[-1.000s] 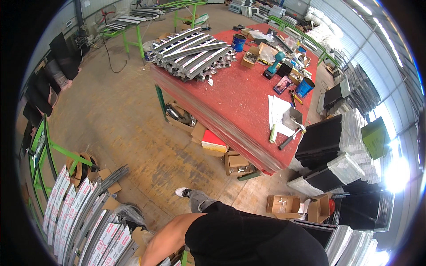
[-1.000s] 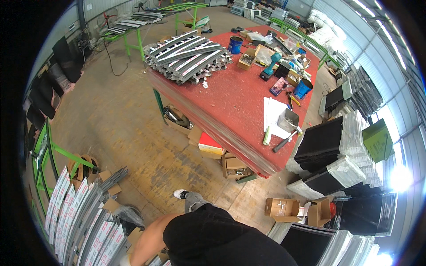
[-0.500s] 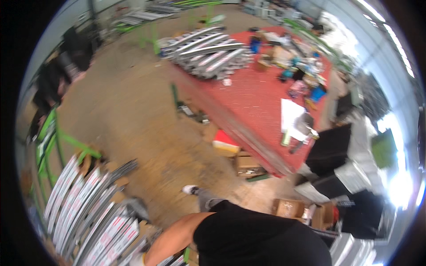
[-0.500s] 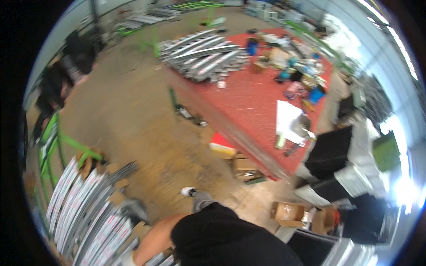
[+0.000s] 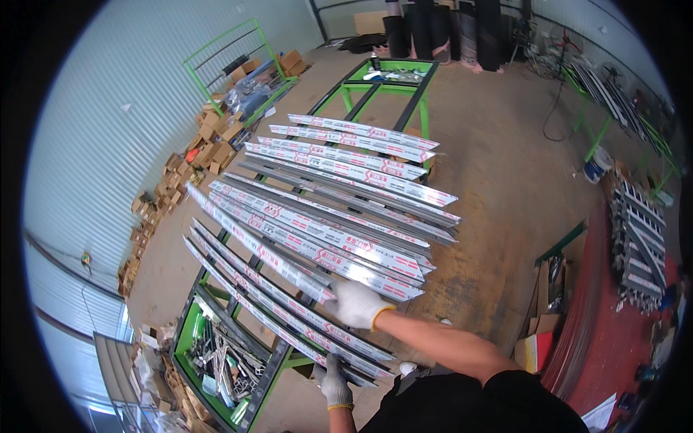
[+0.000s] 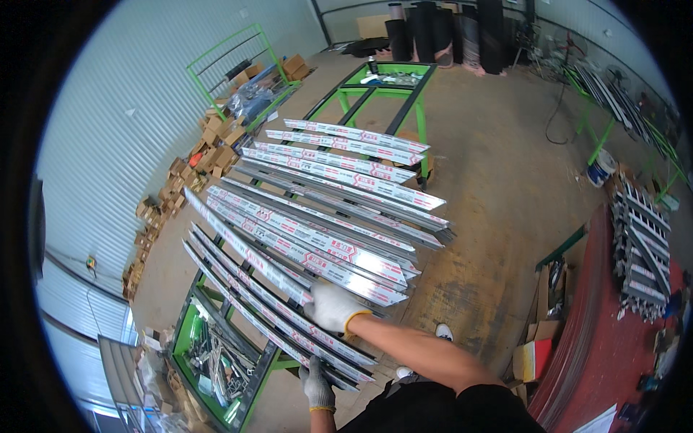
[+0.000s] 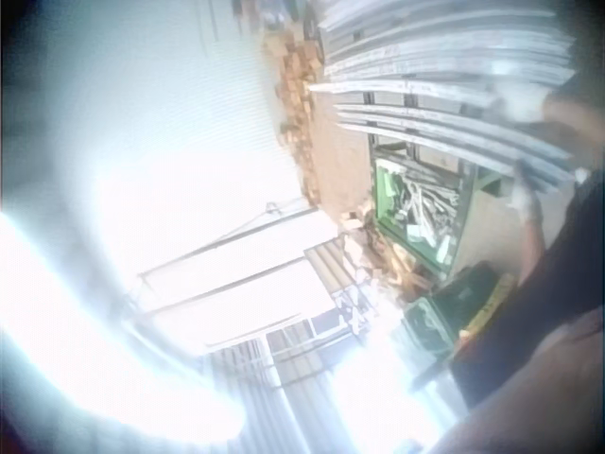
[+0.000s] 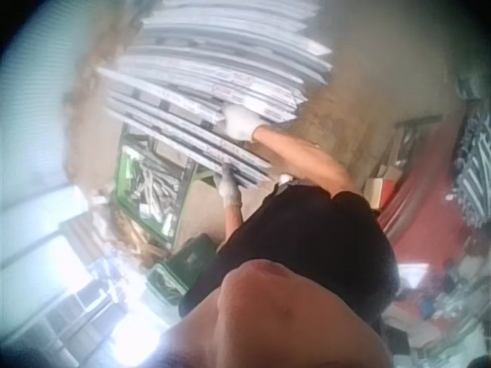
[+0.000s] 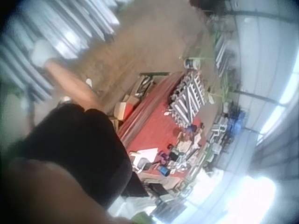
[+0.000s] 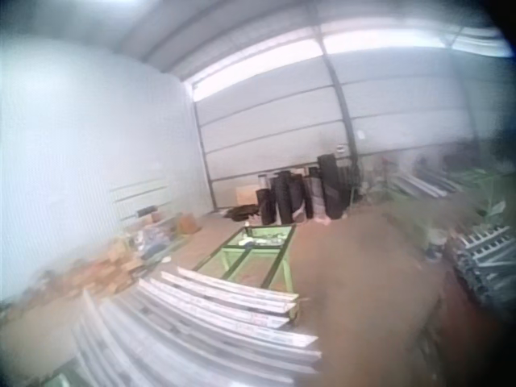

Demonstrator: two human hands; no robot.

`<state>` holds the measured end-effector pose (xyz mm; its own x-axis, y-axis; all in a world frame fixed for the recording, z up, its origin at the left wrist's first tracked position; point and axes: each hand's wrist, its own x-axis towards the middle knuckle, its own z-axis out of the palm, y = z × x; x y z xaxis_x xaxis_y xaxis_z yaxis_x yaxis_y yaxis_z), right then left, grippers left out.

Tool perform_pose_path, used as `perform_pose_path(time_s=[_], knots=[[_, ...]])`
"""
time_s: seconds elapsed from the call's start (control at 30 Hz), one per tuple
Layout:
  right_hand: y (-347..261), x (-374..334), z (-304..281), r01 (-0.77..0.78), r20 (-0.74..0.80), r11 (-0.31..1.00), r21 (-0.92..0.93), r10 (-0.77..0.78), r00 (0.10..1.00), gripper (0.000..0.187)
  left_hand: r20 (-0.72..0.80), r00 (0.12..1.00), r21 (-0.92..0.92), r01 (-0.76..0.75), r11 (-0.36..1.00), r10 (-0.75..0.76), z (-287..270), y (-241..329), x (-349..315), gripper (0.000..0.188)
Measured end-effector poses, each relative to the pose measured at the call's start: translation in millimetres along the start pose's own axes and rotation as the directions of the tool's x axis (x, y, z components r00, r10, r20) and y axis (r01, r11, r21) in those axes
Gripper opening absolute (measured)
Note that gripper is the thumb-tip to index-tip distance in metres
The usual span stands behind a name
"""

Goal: The person picks up long metal profiles from a red workbench and stacks them on a green metal rack. They repeatedly lift, carry, and place the profiles in neat rows, occasionally adjusting alignment. The person wears gloves and handles the profiles by hand without using tools.

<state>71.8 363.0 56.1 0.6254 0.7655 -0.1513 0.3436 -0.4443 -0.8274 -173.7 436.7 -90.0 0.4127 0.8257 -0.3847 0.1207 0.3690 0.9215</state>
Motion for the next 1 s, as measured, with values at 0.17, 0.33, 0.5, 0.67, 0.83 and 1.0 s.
perform_pose_path(time_s=[0.17, 0.33, 0.5, 0.67, 0.83, 1.0], knots=[[18.8, 18.1, -88.9, -0.021, -0.017, 0.999, -0.050, 0.020, 1.000, 0.056, -0.148, 0.988, -0.053, -0.046, 0.998, 0.038, -6.7, -4.9, -12.1, 0.070], [63.9, 55.3, -198.0, 0.037, -0.174, 0.983, -0.177, -0.069, 0.982, 0.051, -0.455, 0.890, 0.007, -0.003, 1.000, 0.006, -20.9, -11.5, -36.0, 0.077], [134.4, 129.8, -288.6, 0.039, -0.279, 0.929, -0.367, -0.149, 0.949, 0.045, -0.687, 0.712, 0.605, 0.452, 0.656, 0.143, -12.7, -9.7, -57.5, 0.074], [205.3, 206.8, -340.4, 0.025, -0.225, 0.884, -0.467, -0.146, 0.963, 0.037, -0.821, 0.344, 0.546, 0.237, 0.804, 0.456, 62.2, -0.6, -101.3, 0.067], [240.0, 248.0, -356.9, 0.070, -0.128, 0.913, -0.402, -0.132, 0.983, 0.037, -0.839, 0.209, 0.539, 0.198, 0.819, 0.502, 138.7, 24.0, -129.7, 0.071], [252.9, 259.9, -344.5, 0.051, -0.099, 0.905, -0.422, -0.101, 0.990, 0.040, -0.914, 0.168, 0.388, 0.095, 0.917, 0.369, 193.6, 43.4, -136.7, 0.069]])
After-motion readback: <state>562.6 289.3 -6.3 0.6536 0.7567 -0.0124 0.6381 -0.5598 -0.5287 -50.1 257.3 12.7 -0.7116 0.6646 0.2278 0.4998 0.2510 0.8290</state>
